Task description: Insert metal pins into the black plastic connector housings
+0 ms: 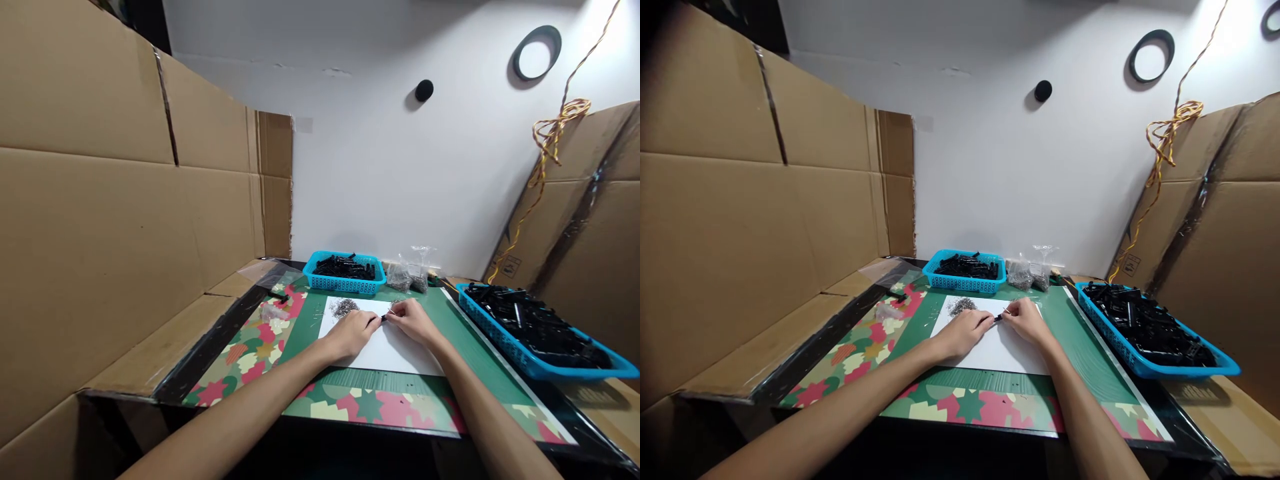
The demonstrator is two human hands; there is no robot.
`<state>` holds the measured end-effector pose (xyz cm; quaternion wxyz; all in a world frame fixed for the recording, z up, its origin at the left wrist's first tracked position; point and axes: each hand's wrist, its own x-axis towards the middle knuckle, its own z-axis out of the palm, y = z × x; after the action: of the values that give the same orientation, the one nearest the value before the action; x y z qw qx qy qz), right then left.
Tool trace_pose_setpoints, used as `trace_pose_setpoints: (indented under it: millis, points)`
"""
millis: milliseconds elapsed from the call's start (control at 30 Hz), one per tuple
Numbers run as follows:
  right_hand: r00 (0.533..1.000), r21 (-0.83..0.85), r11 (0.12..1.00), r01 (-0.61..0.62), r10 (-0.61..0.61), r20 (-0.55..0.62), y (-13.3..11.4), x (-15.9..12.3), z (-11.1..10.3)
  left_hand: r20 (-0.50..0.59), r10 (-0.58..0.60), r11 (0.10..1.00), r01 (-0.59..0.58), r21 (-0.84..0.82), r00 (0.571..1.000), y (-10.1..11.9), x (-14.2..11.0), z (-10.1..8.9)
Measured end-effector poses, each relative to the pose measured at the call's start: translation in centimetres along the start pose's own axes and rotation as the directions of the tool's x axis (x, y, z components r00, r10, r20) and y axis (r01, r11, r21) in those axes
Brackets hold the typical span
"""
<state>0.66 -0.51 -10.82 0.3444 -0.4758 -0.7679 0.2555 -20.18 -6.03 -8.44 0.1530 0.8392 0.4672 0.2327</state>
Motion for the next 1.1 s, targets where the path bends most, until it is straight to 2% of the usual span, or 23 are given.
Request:
trace_pose_setpoints:
  millis: [167, 533, 733, 1000, 1100]
  points:
    - [0.999, 0.008, 0.999, -0.053, 0.053, -0.005, -0.2, 0.0, -0.1, 0.028, 0.020, 1.000, -0.021, 0.015, 0.999, 0.2, -0.1, -0.3]
    - [0.990, 0.122, 0.987, -0.105, 0.093, 0.105, 0.2, -0.6, -1.6, 0.064, 0.068, 0.998, -0.069, 0.012, 0.996, 0.4, 0.1, -0.3]
    - [0.984, 0.133, 0.981, -0.141, 0.124, 0.127, 0.0, -1.0, -2.1, 0.065, 0.079, 0.997, -0.080, 0.009, 0.995, 0.4, 0.3, -0.2]
    - [0.985, 0.166, 0.973, -0.157, 0.144, 0.090, 0.7, -1.0, -2.3, 0.075, 0.078, 0.996, -0.076, -0.038, 0.994, 0.6, 0.3, -0.2]
    - [0.986, 0.151, 0.975, -0.165, 0.166, 0.005, 0.7, -0.9, -2.4, 0.087, 0.089, 0.996, -0.088, -0.016, 0.992, 0.9, 0.3, -0.3]
